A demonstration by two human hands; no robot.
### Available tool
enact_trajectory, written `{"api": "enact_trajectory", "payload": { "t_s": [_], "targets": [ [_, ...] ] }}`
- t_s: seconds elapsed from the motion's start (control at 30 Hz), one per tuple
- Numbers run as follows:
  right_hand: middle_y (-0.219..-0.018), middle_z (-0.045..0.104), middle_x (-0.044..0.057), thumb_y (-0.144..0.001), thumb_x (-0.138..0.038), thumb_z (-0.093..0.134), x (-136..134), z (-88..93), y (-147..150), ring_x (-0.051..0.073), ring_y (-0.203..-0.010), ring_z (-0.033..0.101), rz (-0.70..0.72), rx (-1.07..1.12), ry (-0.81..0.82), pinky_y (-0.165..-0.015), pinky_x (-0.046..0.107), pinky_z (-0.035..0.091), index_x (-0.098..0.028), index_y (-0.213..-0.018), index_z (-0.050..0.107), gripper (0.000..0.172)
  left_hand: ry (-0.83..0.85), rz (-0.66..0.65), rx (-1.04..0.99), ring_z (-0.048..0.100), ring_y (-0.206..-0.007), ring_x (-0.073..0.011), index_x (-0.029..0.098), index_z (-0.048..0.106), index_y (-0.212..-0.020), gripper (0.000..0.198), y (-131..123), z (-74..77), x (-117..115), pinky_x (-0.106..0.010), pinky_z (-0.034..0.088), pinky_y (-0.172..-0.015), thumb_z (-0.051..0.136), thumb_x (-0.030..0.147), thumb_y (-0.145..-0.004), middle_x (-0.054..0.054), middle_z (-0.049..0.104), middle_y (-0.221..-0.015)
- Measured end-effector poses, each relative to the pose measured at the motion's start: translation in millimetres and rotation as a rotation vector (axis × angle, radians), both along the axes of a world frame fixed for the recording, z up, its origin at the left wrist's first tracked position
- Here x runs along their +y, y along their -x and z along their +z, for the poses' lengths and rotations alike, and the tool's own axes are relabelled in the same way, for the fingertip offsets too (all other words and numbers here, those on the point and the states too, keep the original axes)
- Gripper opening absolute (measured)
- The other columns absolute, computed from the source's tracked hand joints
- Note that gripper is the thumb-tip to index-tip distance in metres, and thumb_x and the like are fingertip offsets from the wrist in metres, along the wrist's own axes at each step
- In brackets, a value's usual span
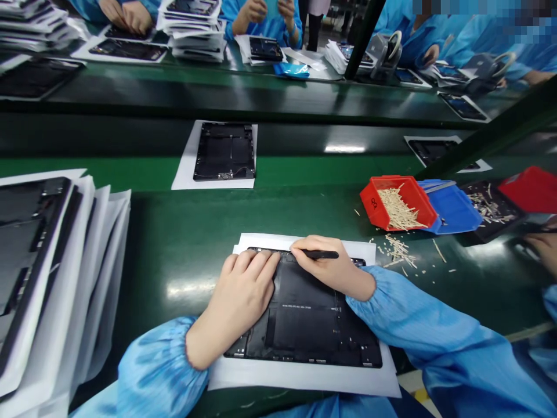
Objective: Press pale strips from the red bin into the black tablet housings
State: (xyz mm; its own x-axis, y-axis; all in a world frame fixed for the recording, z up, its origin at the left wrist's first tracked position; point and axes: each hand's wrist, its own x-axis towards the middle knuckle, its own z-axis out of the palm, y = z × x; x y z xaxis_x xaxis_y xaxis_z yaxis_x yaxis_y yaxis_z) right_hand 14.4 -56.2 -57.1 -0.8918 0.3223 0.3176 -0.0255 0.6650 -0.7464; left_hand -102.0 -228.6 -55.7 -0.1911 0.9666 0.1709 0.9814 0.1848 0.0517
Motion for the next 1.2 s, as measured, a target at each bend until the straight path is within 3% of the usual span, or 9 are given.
{"api": "enact_trajectory", "payload": {
  "t_s": [0.2, 0.43, 0.73, 1.0, 1.2],
  "targets": [
    [-0.084, 0.067, 0.002, -0.09, -0.018, 0.053, -2.6, 0.6, -2.7, 0.012, -0.074, 0.061, 0.07, 0.029, 0.03, -0.072, 0.024, 0.048, -0.018, -0.093, 0.066, 0.013, 0.002, 0.001, 0.005, 0.049, -0.098, -0.0261, 0.016, 0.052, -0.125, 0.038, -1.6, 0.3, 1.3, -0.041, 0.038, -0.081, 0.046, 0.019, -0.088, -0.006, 0.062, -0.114],
    [-0.078, 0.067, 0.002, -0.089, -0.018, 0.052, -3.4, 0.3, -3.8, 0.013, -0.067, 0.06, -0.052, -0.014, -0.122, -0.067, 0.025, 0.048, -0.02, -0.084, 0.065, 0.014, 0.003, 0.007, 0.028, 0.05, -0.096, -0.0264, 0.016, 0.053, -0.124, 0.037, -1.2, 2.2, -0.3, -0.042, 0.038, -0.078, 0.044, 0.019, -0.088, -0.007, 0.063, -0.114],
    [-0.075, 0.067, 0.002, -0.087, -0.015, 0.052, -3.7, 1.4, -2.8, 0.014, -0.066, 0.06, -0.064, -0.018, -0.164, -0.066, 0.025, 0.048, -0.019, -0.084, 0.064, 0.013, -0.039, 0.027, -0.003, 0.051, -0.098, -0.0264, 0.017, 0.054, -0.121, 0.034, -1.5, 0.5, -1.8, -0.042, 0.039, -0.079, 0.044, 0.02, -0.089, -0.006, 0.063, -0.113],
    [-0.081, 0.068, 0.002, -0.089, -0.02, 0.054, -4.6, 4.9, 4.7, 0.014, -0.073, 0.062, 0.024, -0.046, -0.011, -0.07, 0.027, 0.049, -0.02, -0.086, 0.066, 0.012, -0.136, 0.125, -0.113, 0.043, -0.117, -0.0299, 0.011, 0.045, -0.131, 0.046, 1.8, -1.6, -3.1, -0.045, 0.037, -0.095, 0.047, 0.021, -0.087, -0.013, 0.052, -0.13],
    [-0.084, 0.068, 0.003, -0.09, -0.02, 0.055, -5.2, -0.5, 6.2, 0.014, -0.076, 0.062, 0.073, -0.027, 0.01, -0.073, 0.027, 0.05, -0.019, -0.089, 0.066, 0.011, -0.118, 0.112, -0.135, 0.045, -0.116, -0.03, 0.012, 0.048, -0.128, 0.041, 2.0, -1.7, -2.1, -0.046, 0.037, -0.095, 0.046, 0.02, -0.087, -0.013, 0.055, -0.126]
  ]
}}
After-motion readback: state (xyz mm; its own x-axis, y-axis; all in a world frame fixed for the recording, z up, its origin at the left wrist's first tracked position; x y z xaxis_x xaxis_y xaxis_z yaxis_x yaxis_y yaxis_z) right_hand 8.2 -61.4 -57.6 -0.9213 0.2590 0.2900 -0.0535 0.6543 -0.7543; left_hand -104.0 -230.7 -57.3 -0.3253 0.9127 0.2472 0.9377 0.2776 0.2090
